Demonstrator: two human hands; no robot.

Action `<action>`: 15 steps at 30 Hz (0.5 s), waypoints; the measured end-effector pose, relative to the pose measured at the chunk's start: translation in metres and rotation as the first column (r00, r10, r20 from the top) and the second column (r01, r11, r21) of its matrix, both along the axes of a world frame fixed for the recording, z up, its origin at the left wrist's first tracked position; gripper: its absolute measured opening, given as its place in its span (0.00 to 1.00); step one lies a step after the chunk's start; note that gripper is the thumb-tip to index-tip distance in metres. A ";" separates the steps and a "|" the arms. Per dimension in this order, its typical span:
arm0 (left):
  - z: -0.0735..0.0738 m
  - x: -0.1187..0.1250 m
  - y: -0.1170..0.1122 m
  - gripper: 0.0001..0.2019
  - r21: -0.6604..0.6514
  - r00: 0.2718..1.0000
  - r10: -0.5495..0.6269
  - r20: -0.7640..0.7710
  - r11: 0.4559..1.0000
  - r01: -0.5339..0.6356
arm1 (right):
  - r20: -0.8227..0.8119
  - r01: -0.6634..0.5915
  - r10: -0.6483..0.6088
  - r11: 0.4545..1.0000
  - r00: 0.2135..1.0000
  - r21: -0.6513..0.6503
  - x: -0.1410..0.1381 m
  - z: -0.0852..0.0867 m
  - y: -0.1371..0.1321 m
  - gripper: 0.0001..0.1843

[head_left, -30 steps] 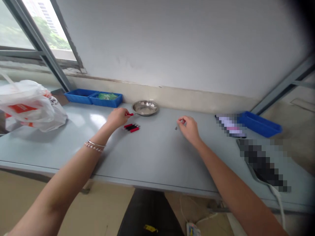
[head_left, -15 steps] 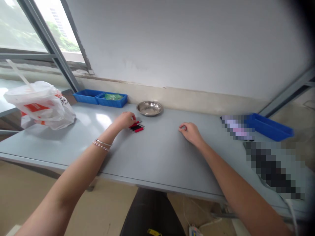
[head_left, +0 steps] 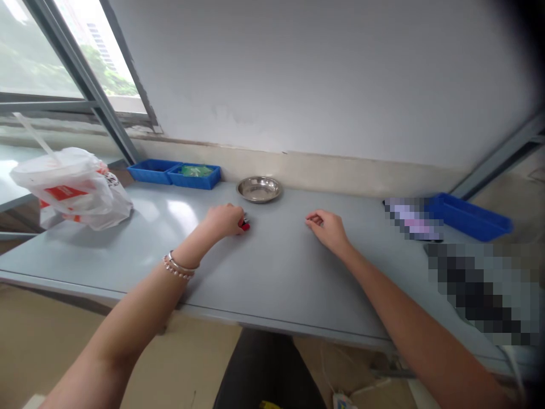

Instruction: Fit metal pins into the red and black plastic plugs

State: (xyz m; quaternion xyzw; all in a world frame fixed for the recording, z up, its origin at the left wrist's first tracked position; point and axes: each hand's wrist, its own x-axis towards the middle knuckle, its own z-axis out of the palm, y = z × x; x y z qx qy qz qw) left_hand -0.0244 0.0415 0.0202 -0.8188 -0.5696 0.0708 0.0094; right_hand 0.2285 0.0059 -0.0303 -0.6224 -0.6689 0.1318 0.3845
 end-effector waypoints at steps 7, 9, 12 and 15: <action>0.003 0.012 -0.015 0.07 0.049 0.977 -0.200 0.071 0.979 0.197 | -0.180 -0.172 0.171 0.985 0.969 0.006 -0.016 0.001 -0.009 0.06; 0.002 0.019 -0.018 0.07 0.050 0.934 -0.303 0.188 0.953 0.299 | -0.287 -0.243 0.223 0.969 0.932 -0.038 -0.023 -0.001 -0.012 0.07; -0.003 0.028 -0.021 0.07 0.105 0.850 -0.417 0.322 0.908 0.406 | -0.393 -0.328 0.279 0.943 0.876 -0.062 -0.032 -0.002 -0.016 0.08; -0.009 0.032 -0.020 0.07 0.166 0.779 -0.497 0.382 0.866 0.472 | -0.423 -0.361 0.305 0.931 0.853 -0.056 -0.034 -0.002 -0.018 0.08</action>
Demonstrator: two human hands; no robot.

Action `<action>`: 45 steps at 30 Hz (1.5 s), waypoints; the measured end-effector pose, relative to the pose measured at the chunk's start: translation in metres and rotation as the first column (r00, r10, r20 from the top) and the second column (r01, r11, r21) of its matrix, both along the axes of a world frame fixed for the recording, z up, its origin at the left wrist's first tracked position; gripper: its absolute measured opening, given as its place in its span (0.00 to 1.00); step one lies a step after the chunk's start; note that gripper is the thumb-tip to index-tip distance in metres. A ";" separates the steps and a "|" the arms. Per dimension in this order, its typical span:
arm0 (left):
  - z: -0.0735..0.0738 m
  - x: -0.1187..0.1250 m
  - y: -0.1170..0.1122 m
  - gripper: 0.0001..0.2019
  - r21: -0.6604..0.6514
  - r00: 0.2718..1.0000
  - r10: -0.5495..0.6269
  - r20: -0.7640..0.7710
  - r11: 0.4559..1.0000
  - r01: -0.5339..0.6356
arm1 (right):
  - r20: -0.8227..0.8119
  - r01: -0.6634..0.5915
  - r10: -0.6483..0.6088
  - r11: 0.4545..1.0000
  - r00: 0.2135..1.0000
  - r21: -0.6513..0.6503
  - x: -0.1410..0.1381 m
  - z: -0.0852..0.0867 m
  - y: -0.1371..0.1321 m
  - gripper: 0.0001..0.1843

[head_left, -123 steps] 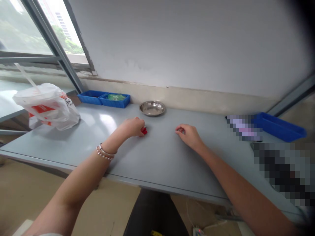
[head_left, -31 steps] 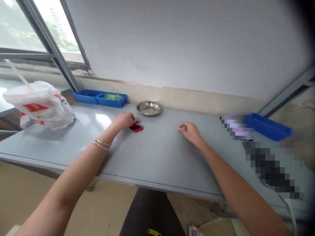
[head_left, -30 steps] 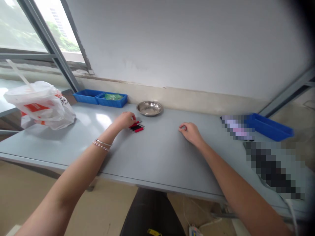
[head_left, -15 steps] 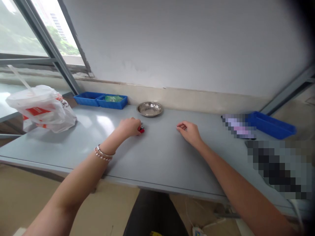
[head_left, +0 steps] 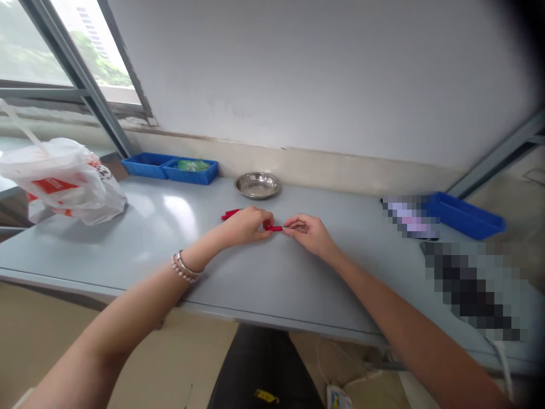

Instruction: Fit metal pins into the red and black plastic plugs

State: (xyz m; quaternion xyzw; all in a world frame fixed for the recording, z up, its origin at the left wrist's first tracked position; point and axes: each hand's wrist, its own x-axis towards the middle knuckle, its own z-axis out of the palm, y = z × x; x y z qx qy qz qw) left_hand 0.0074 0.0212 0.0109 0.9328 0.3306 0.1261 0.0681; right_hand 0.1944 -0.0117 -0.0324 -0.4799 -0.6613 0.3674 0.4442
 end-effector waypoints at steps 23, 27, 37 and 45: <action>-0.013 0.004 0.004 0.08 0.043 0.992 -0.018 0.122 0.999 0.012 | -0.038 0.018 -0.016 0.998 0.999 0.054 0.001 -0.004 0.004 0.06; -0.016 0.004 0.006 0.09 0.063 0.991 -0.009 0.134 0.998 0.000 | -0.049 0.053 -0.051 0.998 0.997 0.046 -0.001 -0.003 0.003 0.06; -0.019 0.004 0.006 0.09 0.118 0.981 -0.030 0.192 0.993 0.007 | 0.250 0.075 -0.117 0.982 0.961 0.173 0.001 0.008 -0.003 0.18; -0.019 0.005 0.005 0.08 0.132 0.973 -0.029 0.227 0.991 -0.001 | 0.495 0.000 -0.158 0.953 0.855 0.303 0.003 0.011 -0.005 0.15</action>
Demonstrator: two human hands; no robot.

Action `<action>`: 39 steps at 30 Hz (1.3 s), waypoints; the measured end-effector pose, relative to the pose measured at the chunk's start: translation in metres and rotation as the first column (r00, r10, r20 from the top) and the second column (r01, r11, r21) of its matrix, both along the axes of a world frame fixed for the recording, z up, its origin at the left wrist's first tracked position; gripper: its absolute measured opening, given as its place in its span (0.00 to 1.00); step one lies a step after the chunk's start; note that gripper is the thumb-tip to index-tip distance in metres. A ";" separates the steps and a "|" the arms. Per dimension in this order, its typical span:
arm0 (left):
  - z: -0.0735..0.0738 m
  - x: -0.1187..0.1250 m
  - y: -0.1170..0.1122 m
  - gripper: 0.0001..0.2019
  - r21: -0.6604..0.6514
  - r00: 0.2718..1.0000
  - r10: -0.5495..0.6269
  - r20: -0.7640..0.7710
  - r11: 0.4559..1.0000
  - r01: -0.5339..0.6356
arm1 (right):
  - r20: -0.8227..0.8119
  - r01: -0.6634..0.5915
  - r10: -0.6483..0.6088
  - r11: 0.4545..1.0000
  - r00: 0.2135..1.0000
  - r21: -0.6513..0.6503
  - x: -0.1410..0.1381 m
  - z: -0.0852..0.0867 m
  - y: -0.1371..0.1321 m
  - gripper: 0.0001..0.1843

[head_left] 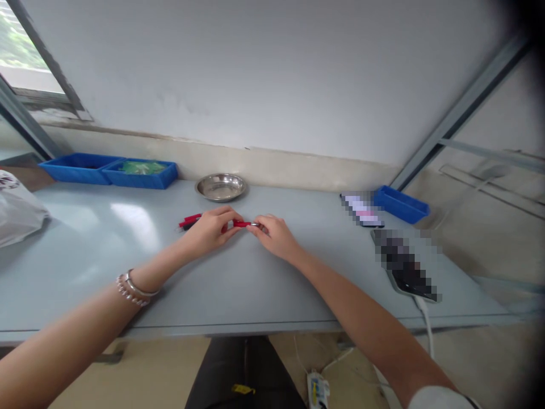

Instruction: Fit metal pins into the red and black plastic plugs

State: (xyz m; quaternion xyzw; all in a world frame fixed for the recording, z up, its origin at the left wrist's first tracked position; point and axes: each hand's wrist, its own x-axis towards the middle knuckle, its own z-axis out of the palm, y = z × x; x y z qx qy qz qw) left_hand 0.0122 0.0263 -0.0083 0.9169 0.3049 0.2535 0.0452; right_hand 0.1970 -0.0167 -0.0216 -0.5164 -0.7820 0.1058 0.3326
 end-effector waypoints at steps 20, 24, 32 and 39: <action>0.002 0.002 -0.006 0.06 0.050 0.997 -0.067 0.048 0.997 0.064 | -0.057 -0.089 0.085 0.992 0.995 -0.089 0.002 -0.003 0.001 0.18; 0.002 0.002 -0.006 0.07 0.050 0.995 -0.074 0.061 0.996 0.071 | -0.027 -0.098 0.096 0.992 0.995 -0.076 0.003 -0.002 0.001 0.16; 0.003 0.002 -0.005 0.08 0.036 0.996 -0.077 0.054 0.997 0.075 | -0.034 -0.031 0.028 0.996 0.999 -0.082 0.004 -0.001 0.001 0.18; 0.001 0.002 -0.003 0.07 0.041 0.995 -0.084 0.049 0.996 0.082 | -0.034 -0.088 0.089 0.996 0.995 0.018 0.002 0.000 0.000 0.17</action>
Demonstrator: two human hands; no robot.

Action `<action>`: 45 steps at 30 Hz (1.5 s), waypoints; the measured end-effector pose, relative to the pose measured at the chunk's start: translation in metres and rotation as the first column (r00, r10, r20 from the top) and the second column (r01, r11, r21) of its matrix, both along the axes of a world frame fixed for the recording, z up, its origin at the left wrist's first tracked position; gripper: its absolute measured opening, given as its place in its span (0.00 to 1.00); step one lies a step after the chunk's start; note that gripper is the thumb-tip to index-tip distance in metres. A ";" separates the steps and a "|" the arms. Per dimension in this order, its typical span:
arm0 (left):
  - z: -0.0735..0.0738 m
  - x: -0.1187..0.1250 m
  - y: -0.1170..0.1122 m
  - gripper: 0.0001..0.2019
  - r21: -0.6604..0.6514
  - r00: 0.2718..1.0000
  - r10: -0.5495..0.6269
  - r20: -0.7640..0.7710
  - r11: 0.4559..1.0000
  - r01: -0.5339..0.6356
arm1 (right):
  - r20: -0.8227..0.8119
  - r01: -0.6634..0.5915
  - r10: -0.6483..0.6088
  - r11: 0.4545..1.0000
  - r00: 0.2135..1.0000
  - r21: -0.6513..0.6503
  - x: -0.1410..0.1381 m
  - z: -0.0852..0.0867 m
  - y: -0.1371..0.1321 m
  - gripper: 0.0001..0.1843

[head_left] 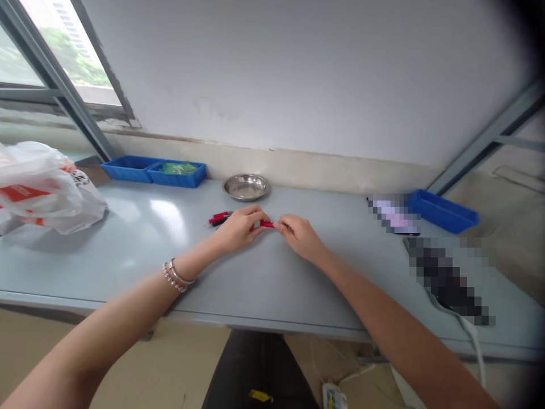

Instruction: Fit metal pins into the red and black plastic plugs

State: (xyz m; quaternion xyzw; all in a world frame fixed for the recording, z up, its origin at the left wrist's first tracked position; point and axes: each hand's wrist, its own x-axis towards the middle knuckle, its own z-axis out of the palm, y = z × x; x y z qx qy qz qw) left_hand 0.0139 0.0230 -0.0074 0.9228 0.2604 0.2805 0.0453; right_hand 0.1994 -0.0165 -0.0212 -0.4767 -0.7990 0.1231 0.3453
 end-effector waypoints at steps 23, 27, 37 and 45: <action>0.003 0.000 -0.002 0.07 -0.010 1.000 0.025 -0.015 1.000 -0.026 | 0.061 0.060 -0.058 0.998 0.996 -0.029 0.000 0.000 0.000 0.16; 0.002 0.001 -0.004 0.08 -0.003 1.000 0.027 -0.007 1.000 -0.027 | 0.076 0.086 -0.083 0.996 0.994 -0.027 0.000 0.001 -0.001 0.18; 0.012 -0.043 0.037 0.07 0.095 0.838 0.535 -0.109 0.845 -0.527 | 0.010 0.127 -0.127 0.987 0.992 -0.103 0.003 -0.002 0.000 0.13; -0.003 -0.075 0.070 0.07 -0.036 0.649 0.653 -0.390 0.693 -0.720 | -0.002 0.110 -0.110 0.988 0.994 -0.104 0.003 -0.002 -0.001 0.12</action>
